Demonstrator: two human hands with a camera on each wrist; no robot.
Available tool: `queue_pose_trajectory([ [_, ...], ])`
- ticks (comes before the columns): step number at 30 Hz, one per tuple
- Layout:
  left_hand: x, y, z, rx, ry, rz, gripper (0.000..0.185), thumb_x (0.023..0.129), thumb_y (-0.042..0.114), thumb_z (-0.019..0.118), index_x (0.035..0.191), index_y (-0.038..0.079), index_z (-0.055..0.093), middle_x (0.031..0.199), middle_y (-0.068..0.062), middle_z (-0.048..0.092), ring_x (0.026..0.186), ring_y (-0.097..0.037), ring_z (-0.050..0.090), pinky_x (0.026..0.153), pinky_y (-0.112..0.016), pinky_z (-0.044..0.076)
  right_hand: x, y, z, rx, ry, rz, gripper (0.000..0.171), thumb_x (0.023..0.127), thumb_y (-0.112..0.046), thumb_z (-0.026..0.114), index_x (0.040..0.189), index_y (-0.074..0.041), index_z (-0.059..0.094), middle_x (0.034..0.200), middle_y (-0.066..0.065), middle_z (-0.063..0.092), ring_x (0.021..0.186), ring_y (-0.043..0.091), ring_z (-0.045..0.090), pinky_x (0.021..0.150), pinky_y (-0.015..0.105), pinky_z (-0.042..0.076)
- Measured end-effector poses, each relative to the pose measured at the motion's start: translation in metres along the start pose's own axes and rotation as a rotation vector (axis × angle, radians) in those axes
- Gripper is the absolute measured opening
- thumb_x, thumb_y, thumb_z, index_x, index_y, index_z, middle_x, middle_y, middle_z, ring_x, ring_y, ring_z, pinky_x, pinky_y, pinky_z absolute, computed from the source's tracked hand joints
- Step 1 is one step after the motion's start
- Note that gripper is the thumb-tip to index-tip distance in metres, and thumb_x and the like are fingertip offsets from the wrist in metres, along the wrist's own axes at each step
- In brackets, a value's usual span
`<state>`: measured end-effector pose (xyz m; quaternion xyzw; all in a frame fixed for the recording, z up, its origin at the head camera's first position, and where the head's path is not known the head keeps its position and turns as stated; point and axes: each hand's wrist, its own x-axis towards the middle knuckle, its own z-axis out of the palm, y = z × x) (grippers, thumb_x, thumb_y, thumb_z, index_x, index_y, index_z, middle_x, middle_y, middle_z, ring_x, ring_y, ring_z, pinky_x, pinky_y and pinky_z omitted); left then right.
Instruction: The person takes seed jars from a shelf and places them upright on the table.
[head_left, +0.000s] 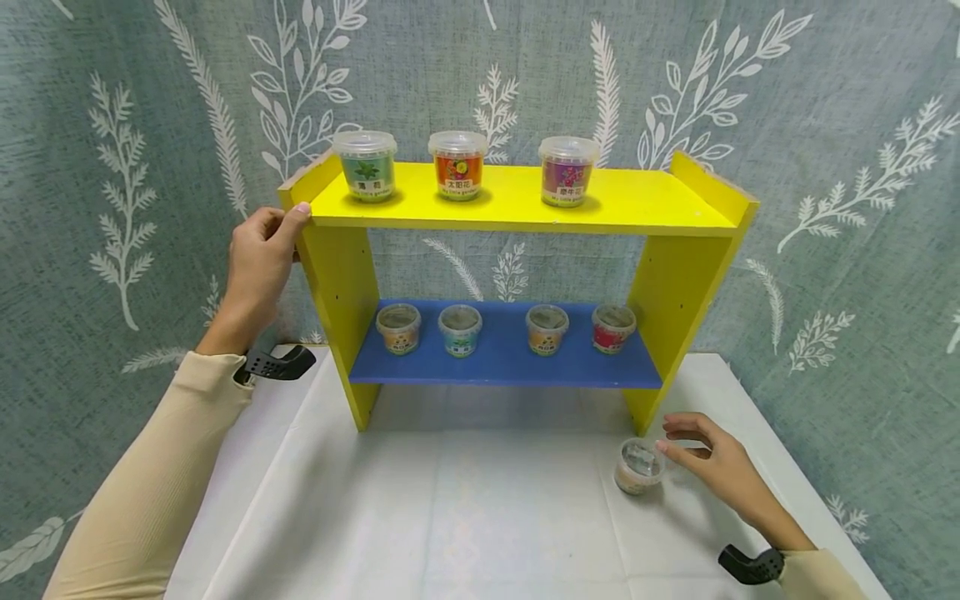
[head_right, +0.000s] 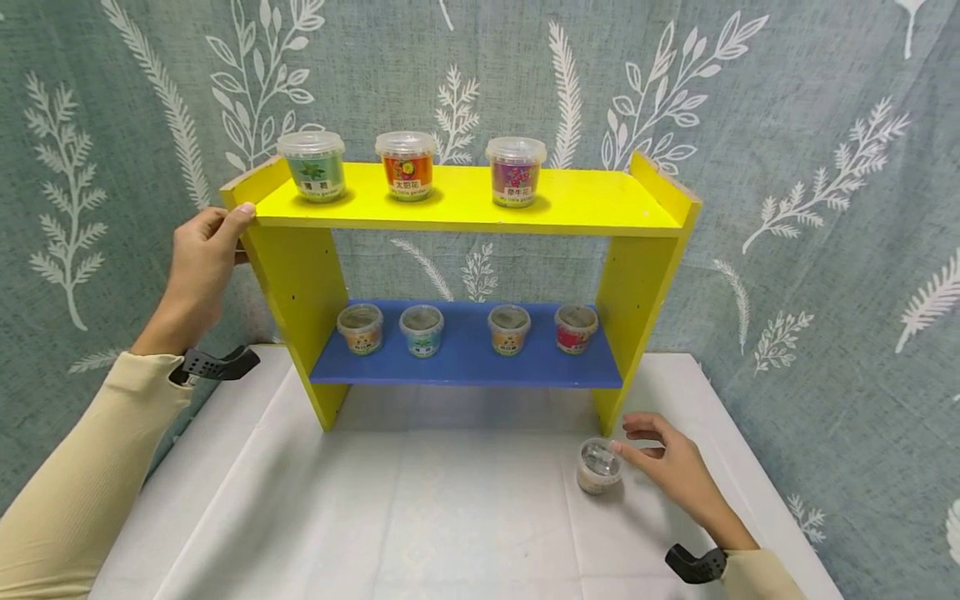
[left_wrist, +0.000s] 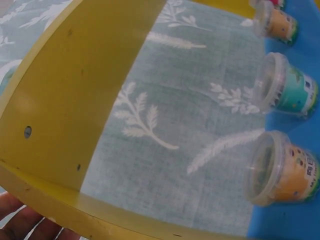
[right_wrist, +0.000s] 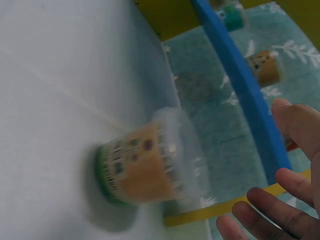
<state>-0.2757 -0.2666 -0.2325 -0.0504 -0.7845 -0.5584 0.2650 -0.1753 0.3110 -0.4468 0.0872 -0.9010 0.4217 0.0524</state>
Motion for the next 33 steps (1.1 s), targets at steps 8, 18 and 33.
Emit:
queue_pose_trajectory([
  [8,0.0,0.0,-0.001,0.015,-0.013,0.011,0.043,0.102,0.054,0.055,0.113,0.013,0.061,0.108,0.002,0.058,0.095,-0.014,0.056,0.086,-0.031,0.045,0.007,-0.019,-0.013,0.037,0.002,-0.058,0.046,0.101,-0.035,0.068,0.139,-0.013,0.055,0.13,0.006,0.061,0.113,0.005,0.06,0.087,0.02,0.053],
  [18,-0.001,-0.002,-0.003,0.012,-0.021,-0.008,0.045,0.102,0.056,0.055,0.115,0.013,0.06,0.11,0.001,0.058,0.096,-0.016,0.056,0.087,-0.03,0.045,0.017,-0.056,-0.032,0.094,0.019,-0.191,0.043,0.103,-0.019,0.066,0.142,-0.008,0.053,0.131,0.013,0.06,0.117,0.011,0.06,0.091,0.016,0.05],
  [33,0.0,-0.001,-0.001,0.02,-0.019,-0.006,0.046,0.101,0.057,0.056,0.113,0.013,0.06,0.109,0.001,0.059,0.095,-0.015,0.057,0.088,-0.031,0.046,0.034,-0.109,-0.06,0.136,0.095,-0.387,0.042,0.098,0.003,0.066,0.138,-0.005,0.056,0.127,0.004,0.063,0.116,0.012,0.061,0.092,0.017,0.05],
])
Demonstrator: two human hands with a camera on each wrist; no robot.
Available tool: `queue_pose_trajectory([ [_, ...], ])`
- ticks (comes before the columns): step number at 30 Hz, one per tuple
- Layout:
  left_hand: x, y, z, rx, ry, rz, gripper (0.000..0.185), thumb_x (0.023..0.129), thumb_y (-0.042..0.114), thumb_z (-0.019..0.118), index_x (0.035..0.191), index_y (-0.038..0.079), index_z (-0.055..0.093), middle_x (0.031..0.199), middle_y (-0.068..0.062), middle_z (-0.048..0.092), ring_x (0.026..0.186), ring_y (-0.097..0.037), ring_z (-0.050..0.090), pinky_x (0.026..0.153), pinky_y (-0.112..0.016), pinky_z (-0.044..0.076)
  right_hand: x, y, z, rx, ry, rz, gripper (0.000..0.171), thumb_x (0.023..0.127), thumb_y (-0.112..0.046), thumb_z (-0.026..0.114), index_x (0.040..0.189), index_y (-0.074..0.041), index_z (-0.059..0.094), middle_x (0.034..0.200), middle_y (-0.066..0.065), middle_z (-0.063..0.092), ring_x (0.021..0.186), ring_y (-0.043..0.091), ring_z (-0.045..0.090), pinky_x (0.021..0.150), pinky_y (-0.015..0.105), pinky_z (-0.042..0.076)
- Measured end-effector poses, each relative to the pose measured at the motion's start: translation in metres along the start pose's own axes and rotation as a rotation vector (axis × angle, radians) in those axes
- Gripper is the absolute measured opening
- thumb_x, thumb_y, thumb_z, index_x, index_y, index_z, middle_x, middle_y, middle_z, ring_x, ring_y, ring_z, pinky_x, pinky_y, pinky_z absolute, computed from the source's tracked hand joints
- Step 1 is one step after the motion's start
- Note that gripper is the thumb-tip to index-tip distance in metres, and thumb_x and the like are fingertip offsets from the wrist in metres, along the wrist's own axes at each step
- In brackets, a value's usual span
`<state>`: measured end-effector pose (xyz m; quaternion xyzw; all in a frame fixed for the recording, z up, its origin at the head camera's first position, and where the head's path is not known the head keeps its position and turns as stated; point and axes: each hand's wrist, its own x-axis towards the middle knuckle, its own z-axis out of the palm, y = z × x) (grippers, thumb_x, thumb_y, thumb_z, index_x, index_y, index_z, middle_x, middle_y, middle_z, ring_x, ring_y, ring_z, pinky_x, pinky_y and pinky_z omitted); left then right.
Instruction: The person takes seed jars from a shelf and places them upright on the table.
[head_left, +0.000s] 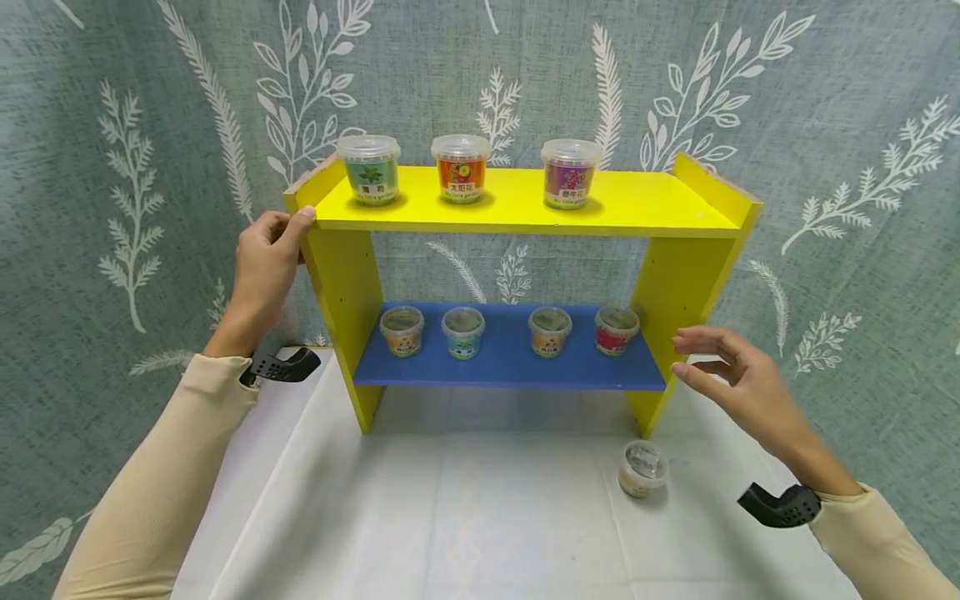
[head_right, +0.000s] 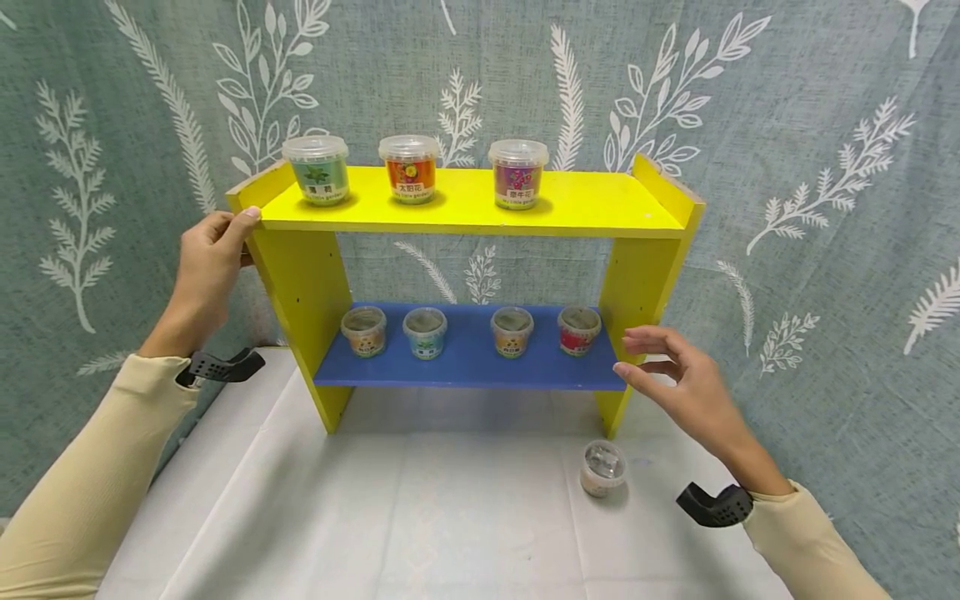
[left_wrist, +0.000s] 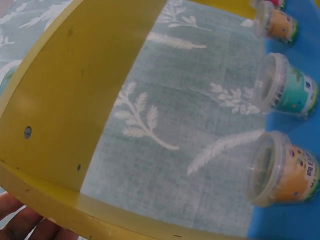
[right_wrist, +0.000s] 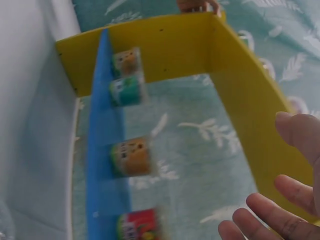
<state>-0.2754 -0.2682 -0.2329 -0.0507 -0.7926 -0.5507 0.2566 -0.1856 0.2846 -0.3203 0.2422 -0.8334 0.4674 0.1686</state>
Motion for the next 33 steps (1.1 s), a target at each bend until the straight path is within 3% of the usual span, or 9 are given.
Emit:
queue_pose_trajectory([
  [13,-0.001,-0.002,0.001,0.002,0.002,-0.01,0.046,0.101,0.058,0.055,0.113,0.013,0.059,0.108,0.0,0.057,0.096,-0.016,0.054,0.087,-0.03,0.044,0.032,-0.035,-0.004,-0.021,0.016,-0.025,0.044,0.099,-0.003,0.068,0.14,-0.01,0.056,0.129,0.005,0.063,0.117,0.014,0.062,0.092,0.016,0.051],
  [24,-0.003,-0.005,0.0,0.018,0.003,-0.003,0.046,0.102,0.057,0.054,0.113,0.013,0.059,0.107,0.0,0.057,0.094,-0.016,0.054,0.086,-0.03,0.044,0.062,-0.057,-0.003,0.059,0.051,-0.128,0.044,0.095,0.005,0.068,0.138,-0.003,0.058,0.125,0.008,0.065,0.115,0.018,0.063,0.092,0.019,0.052],
  [33,-0.001,0.0,0.001,0.006,0.002,0.013,0.045,0.102,0.056,0.055,0.113,0.012,0.059,0.108,0.001,0.057,0.096,-0.015,0.055,0.089,-0.032,0.044,0.086,-0.073,-0.006,0.072,0.078,-0.147,0.045,0.096,0.002,0.069,0.139,-0.003,0.058,0.126,0.015,0.063,0.116,0.022,0.062,0.094,0.019,0.051],
])
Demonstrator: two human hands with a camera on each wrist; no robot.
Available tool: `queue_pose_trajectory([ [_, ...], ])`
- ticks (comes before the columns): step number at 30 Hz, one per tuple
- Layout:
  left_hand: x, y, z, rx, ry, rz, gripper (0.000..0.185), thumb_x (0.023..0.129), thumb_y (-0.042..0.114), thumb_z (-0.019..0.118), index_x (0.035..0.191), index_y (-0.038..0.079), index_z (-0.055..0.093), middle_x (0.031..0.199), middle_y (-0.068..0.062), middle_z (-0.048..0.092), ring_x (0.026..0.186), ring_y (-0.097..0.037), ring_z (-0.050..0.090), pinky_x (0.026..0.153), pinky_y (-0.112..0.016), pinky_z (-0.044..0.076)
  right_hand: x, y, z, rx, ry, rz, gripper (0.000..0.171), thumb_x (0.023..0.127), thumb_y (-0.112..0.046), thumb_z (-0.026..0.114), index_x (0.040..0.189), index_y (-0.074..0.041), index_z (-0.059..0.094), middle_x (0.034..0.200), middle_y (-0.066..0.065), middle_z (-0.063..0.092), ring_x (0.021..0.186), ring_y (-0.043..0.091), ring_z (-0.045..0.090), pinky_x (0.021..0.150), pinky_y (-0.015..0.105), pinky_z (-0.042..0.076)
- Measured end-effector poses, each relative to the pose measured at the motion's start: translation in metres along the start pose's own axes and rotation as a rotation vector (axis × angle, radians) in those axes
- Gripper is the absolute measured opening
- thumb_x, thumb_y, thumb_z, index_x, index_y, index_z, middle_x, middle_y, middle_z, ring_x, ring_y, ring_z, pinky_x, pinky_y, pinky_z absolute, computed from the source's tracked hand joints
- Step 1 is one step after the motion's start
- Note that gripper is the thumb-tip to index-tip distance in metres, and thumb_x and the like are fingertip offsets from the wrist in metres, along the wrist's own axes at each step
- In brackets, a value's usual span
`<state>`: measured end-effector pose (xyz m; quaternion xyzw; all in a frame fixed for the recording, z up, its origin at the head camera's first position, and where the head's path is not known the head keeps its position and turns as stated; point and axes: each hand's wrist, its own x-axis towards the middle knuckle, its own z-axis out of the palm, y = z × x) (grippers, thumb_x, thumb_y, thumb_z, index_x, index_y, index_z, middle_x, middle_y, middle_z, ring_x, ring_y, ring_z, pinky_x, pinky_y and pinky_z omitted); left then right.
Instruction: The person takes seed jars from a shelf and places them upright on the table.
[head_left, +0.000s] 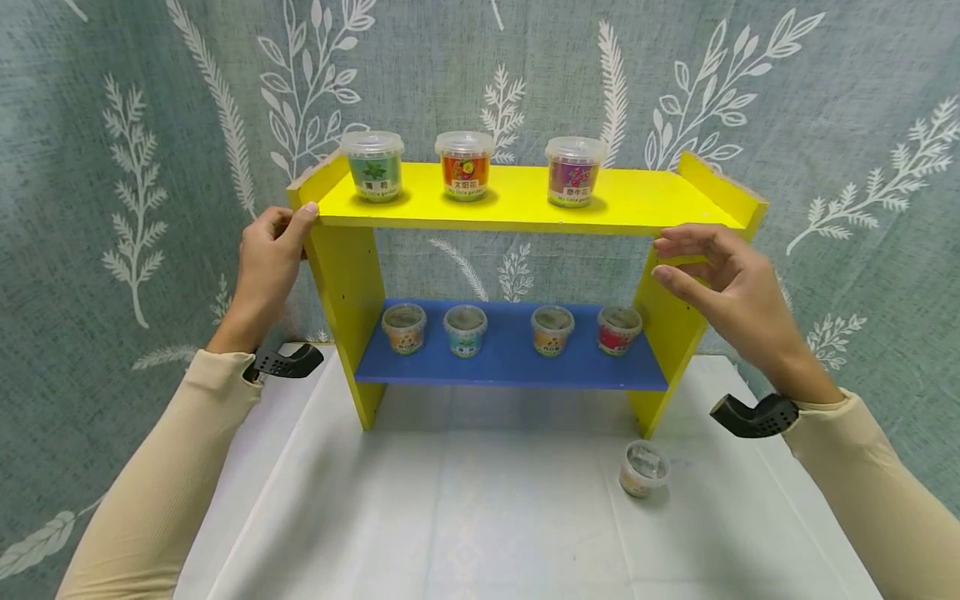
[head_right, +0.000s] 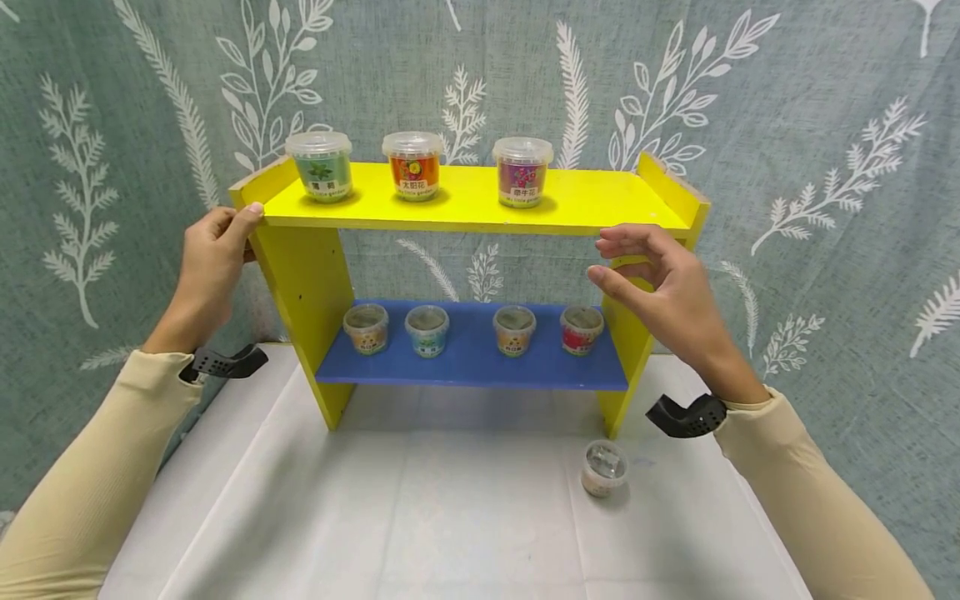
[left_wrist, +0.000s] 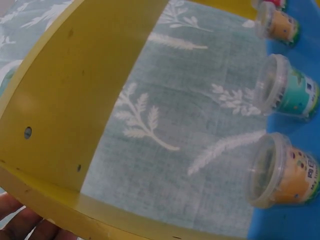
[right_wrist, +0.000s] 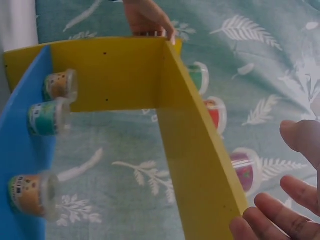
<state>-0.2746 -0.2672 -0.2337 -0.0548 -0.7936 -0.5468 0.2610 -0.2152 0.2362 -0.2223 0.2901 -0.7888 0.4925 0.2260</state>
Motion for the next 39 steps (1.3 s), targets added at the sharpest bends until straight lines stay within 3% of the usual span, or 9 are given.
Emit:
queue_pose_trajectory([
  [6,0.0,0.002,0.0,0.001,0.011,0.004,0.044,0.102,0.055,0.055,0.113,0.012,0.06,0.108,0.002,0.058,0.095,-0.014,0.056,0.086,-0.029,0.044,0.018,-0.008,0.004,-0.014,0.02,-0.004,0.044,0.097,-0.004,0.07,0.139,-0.005,0.058,0.126,0.013,0.064,0.118,0.022,0.061,0.098,0.02,0.049],
  [16,0.0,0.002,0.0,-0.002,0.007,-0.01,0.045,0.101,0.056,0.056,0.113,0.012,0.06,0.108,0.001,0.058,0.095,-0.015,0.056,0.09,-0.034,0.045,0.045,-0.012,0.011,-0.003,0.051,0.031,0.044,0.096,-0.014,0.074,0.137,-0.008,0.06,0.126,0.012,0.062,0.119,0.022,0.06,0.092,0.019,0.052],
  [27,0.0,0.0,-0.001,0.01,0.013,-0.013,0.046,0.101,0.056,0.056,0.113,0.012,0.06,0.108,0.001,0.058,0.094,-0.015,0.055,0.086,-0.029,0.045,0.072,-0.011,0.015,-0.031,0.067,0.059,0.044,0.096,-0.024,0.075,0.137,-0.012,0.063,0.127,0.009,0.061,0.121,0.019,0.058,0.098,0.022,0.05],
  [39,0.001,-0.001,-0.001,0.0,0.009,-0.013,0.048,0.102,0.055,0.056,0.115,0.009,0.059,0.109,0.0,0.057,0.094,-0.015,0.055,0.086,-0.031,0.045,0.099,-0.012,0.019,-0.112,0.038,0.176,0.059,0.096,-0.041,0.073,0.147,-0.017,0.055,0.134,0.01,0.059,0.125,0.021,0.054,0.107,0.035,0.045],
])
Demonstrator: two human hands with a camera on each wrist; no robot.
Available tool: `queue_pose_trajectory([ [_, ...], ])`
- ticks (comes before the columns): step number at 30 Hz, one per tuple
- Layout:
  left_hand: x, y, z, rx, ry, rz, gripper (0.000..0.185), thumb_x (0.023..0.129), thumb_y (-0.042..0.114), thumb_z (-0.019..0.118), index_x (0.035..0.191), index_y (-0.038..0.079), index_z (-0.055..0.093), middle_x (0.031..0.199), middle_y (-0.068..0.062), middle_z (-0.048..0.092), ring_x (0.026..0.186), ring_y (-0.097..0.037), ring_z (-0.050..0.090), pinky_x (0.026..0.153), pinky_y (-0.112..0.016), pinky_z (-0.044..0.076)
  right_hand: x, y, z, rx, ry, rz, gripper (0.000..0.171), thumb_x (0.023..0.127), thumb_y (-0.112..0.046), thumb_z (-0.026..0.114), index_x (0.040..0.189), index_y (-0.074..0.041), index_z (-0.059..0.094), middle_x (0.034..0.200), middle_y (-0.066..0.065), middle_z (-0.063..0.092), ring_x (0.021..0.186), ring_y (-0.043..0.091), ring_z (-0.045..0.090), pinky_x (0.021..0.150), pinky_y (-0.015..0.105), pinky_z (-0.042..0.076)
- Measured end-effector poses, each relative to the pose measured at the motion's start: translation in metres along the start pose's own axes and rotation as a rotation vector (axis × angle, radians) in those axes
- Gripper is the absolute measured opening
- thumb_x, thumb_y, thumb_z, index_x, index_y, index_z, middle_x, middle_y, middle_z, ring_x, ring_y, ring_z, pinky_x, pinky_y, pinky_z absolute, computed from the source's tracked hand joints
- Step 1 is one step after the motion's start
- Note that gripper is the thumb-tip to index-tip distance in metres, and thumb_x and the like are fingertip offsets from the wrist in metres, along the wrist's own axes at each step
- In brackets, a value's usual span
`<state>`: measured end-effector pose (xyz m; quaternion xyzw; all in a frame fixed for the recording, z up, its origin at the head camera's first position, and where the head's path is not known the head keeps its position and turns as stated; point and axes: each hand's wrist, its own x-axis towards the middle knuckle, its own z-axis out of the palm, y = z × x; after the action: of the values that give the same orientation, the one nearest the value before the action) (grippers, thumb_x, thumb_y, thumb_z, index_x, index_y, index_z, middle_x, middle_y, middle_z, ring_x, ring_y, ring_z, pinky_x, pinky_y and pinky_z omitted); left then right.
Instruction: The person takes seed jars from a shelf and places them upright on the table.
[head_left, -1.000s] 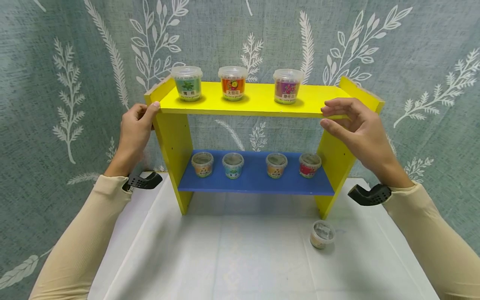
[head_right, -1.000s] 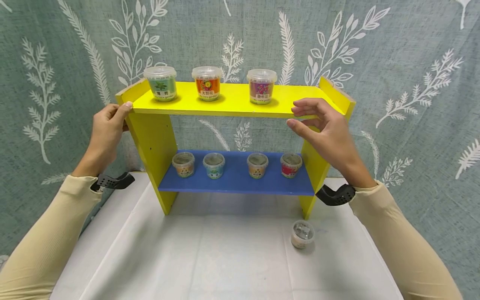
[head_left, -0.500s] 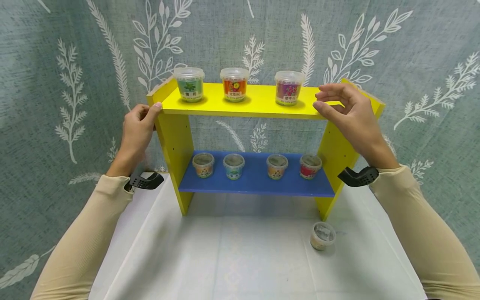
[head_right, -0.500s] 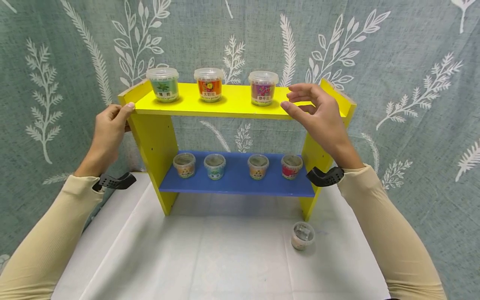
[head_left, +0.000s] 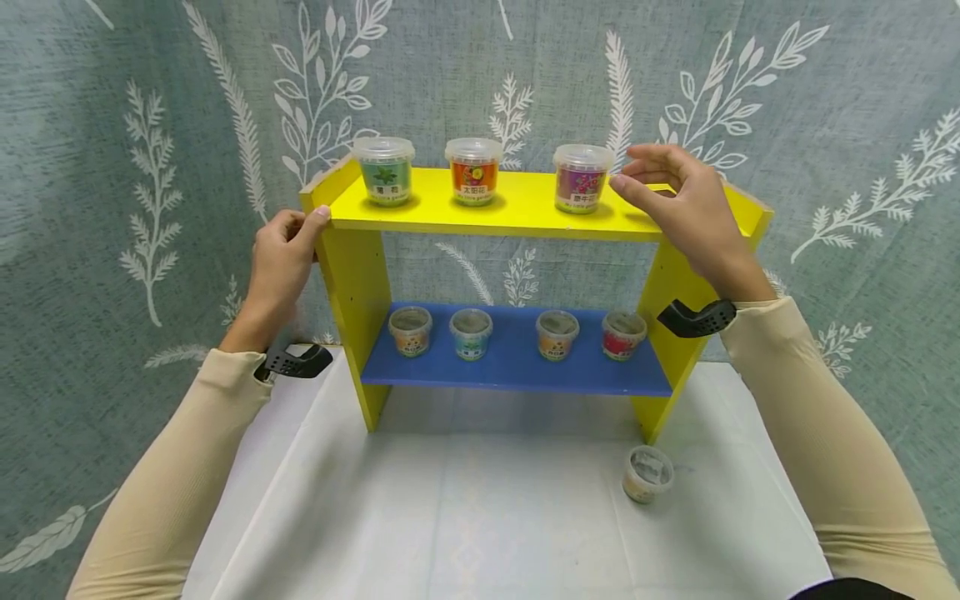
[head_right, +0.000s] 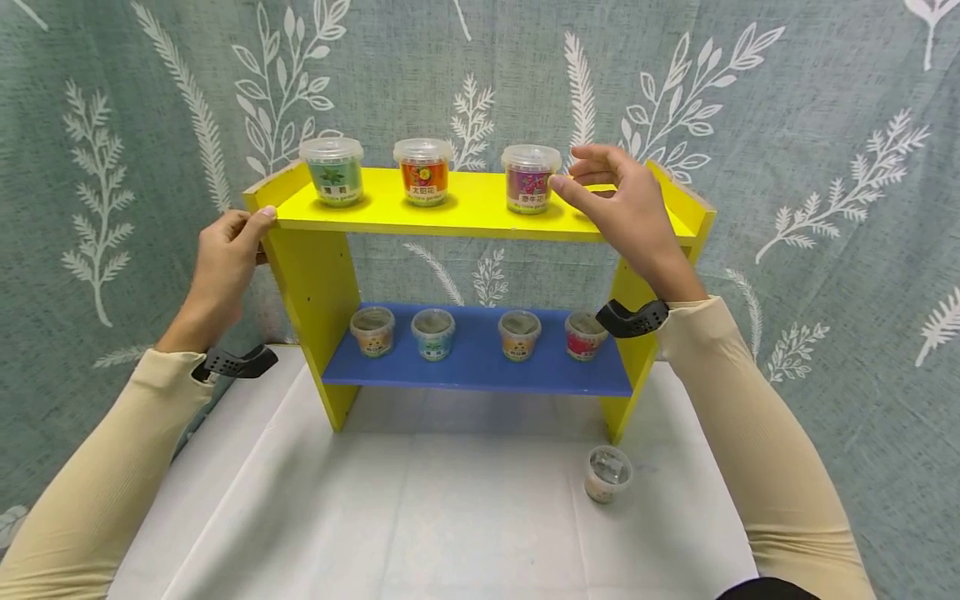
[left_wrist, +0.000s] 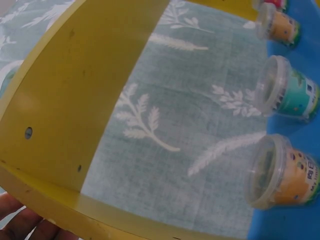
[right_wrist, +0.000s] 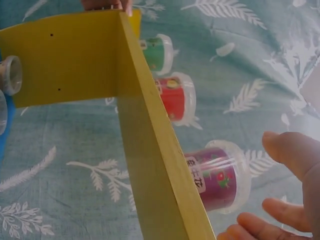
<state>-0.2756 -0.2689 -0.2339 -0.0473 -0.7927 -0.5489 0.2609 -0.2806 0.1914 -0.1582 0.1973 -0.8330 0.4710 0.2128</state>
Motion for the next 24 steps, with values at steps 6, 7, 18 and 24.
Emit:
queue_pose_trajectory([
  [6,0.0,0.0,0.0,-0.003,0.0,0.0,0.048,0.102,0.055,0.056,0.115,0.009,0.059,0.109,-0.001,0.057,0.094,-0.016,0.055,0.088,-0.033,0.045,0.01,0.0,0.003,-0.023,-0.009,0.051,0.065,0.096,-0.047,0.071,0.15,-0.016,0.052,0.138,0.012,0.057,0.126,0.024,0.052,0.106,0.037,0.045],
  [7,0.0,-0.001,0.0,-0.002,0.003,-0.001,0.048,0.102,0.055,0.056,0.115,0.009,0.059,0.109,-0.001,0.057,0.094,-0.016,0.055,0.088,-0.033,0.045,0.012,0.0,0.003,-0.024,-0.016,0.06,0.066,0.095,-0.048,0.071,0.151,-0.017,0.052,0.139,0.011,0.057,0.127,0.024,0.052,0.106,0.038,0.045],
  [18,-0.001,-0.001,0.001,0.005,0.006,0.008,0.05,0.101,0.056,0.056,0.116,0.008,0.059,0.11,-0.002,0.057,0.094,-0.016,0.055,0.088,-0.033,0.046,0.027,-0.007,0.012,-0.033,-0.079,0.155,0.079,0.093,-0.056,0.07,0.156,-0.016,0.045,0.148,0.014,0.052,0.129,0.028,0.055,0.108,0.042,0.045],
  [24,-0.001,0.001,0.0,0.006,0.001,0.004,0.051,0.1,0.058,0.056,0.115,0.01,0.059,0.11,-0.002,0.058,0.095,-0.016,0.056,0.089,-0.032,0.046,0.034,-0.01,0.016,-0.029,-0.113,0.175,0.084,0.093,-0.061,0.067,0.158,-0.015,0.041,0.153,0.013,0.048,0.128,0.032,0.056,0.11,0.044,0.043],
])
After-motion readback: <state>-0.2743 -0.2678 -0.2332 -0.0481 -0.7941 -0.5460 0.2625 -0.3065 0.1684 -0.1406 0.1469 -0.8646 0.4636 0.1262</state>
